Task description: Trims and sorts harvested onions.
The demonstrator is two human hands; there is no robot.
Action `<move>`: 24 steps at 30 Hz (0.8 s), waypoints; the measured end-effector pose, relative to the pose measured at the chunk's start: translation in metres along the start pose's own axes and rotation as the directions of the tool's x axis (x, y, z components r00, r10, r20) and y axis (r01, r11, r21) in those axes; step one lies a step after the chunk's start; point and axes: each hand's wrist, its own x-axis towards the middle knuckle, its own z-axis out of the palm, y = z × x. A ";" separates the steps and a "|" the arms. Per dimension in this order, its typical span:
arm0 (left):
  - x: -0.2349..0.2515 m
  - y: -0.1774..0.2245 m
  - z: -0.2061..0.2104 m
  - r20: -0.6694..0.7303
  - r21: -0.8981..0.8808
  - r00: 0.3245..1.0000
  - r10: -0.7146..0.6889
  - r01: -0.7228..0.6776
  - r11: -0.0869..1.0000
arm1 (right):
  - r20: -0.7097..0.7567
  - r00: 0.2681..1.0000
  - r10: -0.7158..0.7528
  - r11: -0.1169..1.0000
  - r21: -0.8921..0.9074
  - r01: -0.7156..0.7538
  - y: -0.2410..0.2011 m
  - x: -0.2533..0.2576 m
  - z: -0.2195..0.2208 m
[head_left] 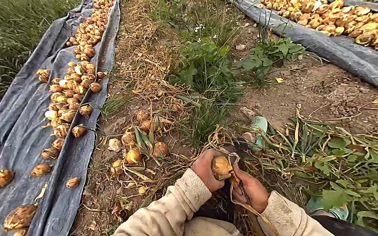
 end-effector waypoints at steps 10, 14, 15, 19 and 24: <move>-0.017 -0.104 -0.147 -0.645 -0.745 0.496 -0.581 -0.579 0.332 | -0.425 0.886 -0.186 0.982 -0.054 0.180 -0.006 -0.003 -0.035; 0.007 -0.139 -0.104 -0.534 -0.273 0.741 -0.408 0.305 0.912 | -0.394 0.865 -0.310 0.937 -0.278 0.209 -0.014 0.002 -0.053; 0.021 -0.149 -0.089 -0.453 -0.090 0.761 -0.464 0.479 0.873 | -0.378 0.874 -0.306 0.929 -0.319 0.187 -0.017 0.002 -0.053; 0.064 -0.173 -0.053 -0.417 0.113 0.620 -0.665 0.762 0.638 | -0.339 0.895 -0.290 0.896 -0.424 0.130 -0.014 -0.002 -0.049; 0.070 -0.172 -0.064 -0.321 -0.040 0.654 -0.685 0.713 0.700 | -0.219 0.928 -0.303 0.807 -0.577 0.127 -0.009 -0.006 -0.050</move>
